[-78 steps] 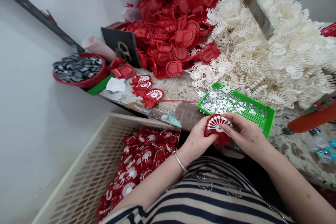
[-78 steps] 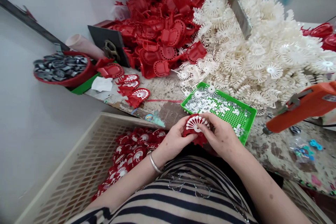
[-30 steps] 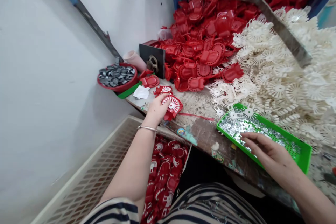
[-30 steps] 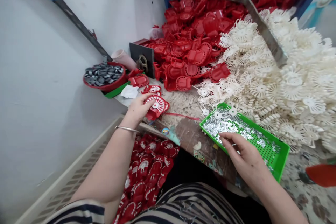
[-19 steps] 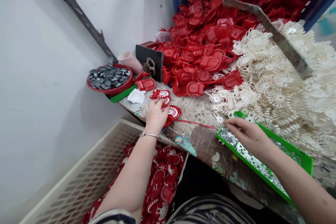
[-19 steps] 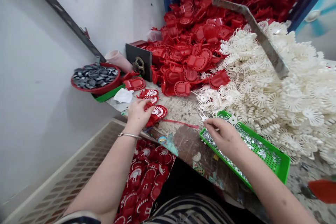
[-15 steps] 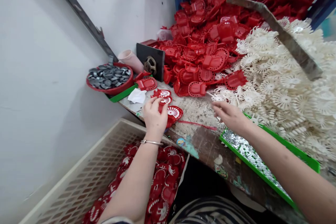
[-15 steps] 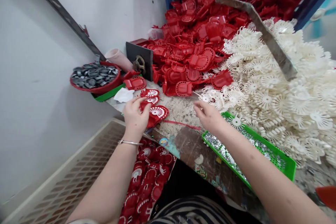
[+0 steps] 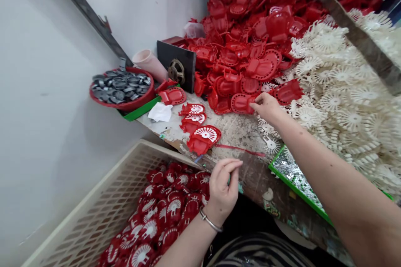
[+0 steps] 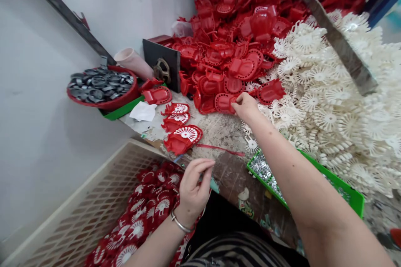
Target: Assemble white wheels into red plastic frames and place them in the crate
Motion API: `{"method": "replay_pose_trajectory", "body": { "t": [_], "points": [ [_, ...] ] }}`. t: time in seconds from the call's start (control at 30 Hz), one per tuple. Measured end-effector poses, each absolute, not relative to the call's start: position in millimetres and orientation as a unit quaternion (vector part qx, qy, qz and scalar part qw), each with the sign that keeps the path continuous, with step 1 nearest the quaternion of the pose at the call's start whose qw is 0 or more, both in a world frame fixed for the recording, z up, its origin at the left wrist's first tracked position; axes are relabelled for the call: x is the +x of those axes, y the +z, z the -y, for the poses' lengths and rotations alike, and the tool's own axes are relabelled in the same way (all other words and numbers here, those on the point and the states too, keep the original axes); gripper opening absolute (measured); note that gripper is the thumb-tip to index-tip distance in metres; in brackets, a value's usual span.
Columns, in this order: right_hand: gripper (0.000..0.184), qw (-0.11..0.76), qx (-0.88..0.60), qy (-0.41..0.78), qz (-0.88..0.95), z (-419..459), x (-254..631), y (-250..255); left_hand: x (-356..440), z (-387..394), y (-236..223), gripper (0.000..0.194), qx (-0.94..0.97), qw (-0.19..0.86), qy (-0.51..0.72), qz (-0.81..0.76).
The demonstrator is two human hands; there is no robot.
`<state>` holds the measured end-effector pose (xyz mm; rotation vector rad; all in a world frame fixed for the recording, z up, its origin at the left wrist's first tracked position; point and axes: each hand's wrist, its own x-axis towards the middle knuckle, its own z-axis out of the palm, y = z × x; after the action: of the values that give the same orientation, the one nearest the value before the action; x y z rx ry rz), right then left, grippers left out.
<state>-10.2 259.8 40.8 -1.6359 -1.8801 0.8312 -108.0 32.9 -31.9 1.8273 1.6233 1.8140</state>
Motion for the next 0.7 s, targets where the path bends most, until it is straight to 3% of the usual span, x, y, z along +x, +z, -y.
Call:
{"method": "replay_pose_trajectory", "body": {
  "t": [0.17, 0.33, 0.5, 0.7],
  "points": [
    [0.014, 0.291, -0.602, 0.290, 0.685, -228, 30, 68, -87, -45, -30, 0.016, 0.462, 0.346, 0.617, -0.535],
    [0.006, 0.328, -0.498, 0.191, 0.780, -160, 73, 74, -72, -60, -13, 0.053, 0.266, 0.605, 0.617, -0.427],
    [0.013, 0.300, -0.356, 0.083, 0.881, -82, 96, 49, -50, -63, 8, 0.064, 0.207, 0.700, 0.617, -0.294],
    [0.023, 0.284, -0.353, 0.115, 0.884, -39, 113, 31, -28, -52, 8, 0.048, 0.209, 0.672, 0.605, -0.373]
  ]
}}
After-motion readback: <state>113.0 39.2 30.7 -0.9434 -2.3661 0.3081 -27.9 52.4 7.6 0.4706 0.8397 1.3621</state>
